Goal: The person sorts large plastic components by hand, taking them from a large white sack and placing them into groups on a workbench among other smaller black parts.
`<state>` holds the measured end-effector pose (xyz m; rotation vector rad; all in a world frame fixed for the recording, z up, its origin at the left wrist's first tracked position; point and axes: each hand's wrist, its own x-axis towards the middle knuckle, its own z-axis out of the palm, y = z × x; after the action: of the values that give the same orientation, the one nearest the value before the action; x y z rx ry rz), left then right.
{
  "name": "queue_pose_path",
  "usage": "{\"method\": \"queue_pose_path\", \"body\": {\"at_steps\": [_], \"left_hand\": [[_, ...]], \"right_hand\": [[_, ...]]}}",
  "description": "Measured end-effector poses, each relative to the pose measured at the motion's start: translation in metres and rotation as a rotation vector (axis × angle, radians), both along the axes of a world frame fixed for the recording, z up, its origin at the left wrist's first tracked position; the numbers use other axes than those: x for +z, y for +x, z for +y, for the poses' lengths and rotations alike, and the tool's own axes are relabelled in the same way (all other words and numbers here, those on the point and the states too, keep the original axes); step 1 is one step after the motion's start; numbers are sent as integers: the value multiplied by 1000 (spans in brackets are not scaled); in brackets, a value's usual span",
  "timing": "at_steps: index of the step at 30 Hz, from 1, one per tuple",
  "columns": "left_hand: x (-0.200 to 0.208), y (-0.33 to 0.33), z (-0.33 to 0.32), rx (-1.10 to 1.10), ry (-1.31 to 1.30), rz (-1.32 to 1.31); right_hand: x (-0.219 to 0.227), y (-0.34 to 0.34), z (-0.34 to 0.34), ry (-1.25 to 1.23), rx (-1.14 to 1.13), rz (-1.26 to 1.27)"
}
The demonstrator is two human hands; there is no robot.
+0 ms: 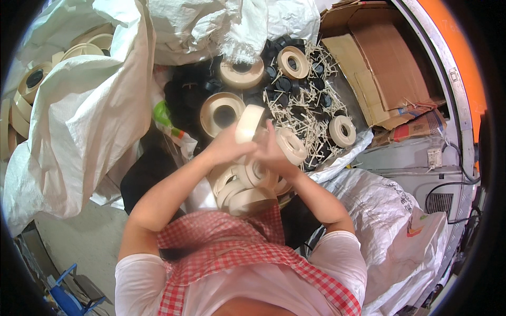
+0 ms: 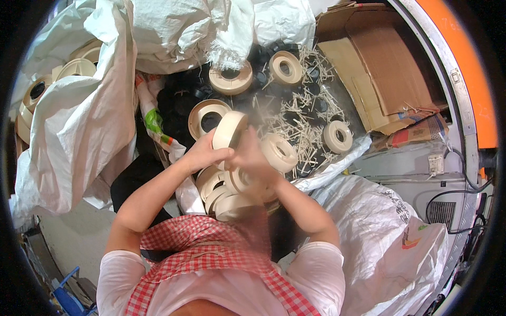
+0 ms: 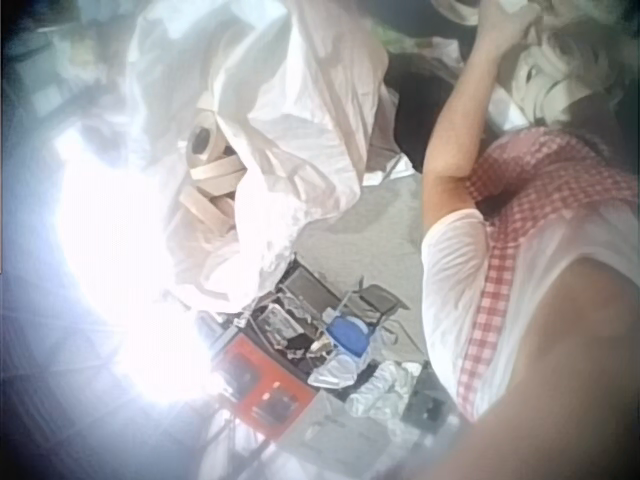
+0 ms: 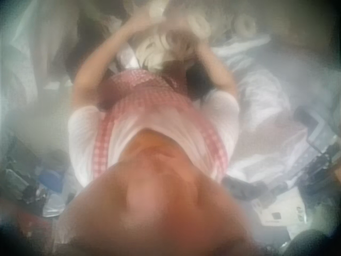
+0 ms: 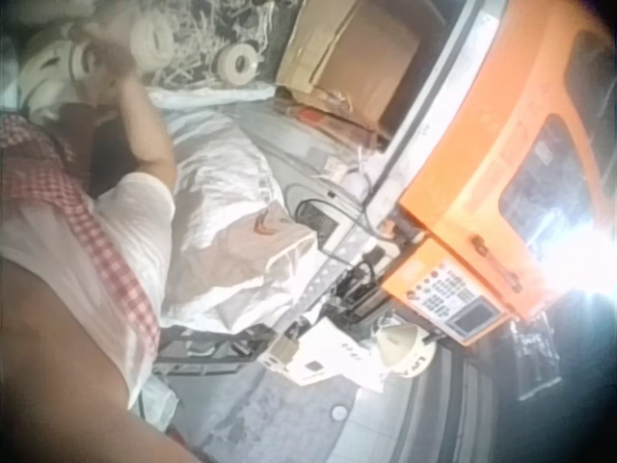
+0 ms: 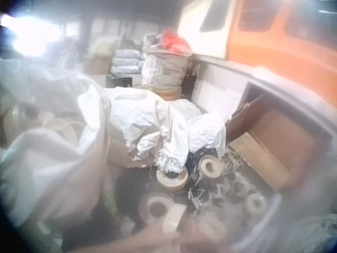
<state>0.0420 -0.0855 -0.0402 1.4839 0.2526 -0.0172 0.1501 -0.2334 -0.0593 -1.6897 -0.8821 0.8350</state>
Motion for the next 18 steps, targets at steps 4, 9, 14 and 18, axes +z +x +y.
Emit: {"method": "queue_pose_path", "body": {"at_steps": [4,9,14,18], "left_hand": [[-21,-3,2,78,-4,-67],[-66,8,47,680,61,-46],[-61,9,39,754,965,189],[-44,9,15,459,-18,-160]], "right_hand": [[12,-4,-7,-7,74,535],[-23,34,-37,-300,-152,-1049],[-109,75,-104,-492,-219,-817],[-30,52,-71,108,-584,-179]]}}
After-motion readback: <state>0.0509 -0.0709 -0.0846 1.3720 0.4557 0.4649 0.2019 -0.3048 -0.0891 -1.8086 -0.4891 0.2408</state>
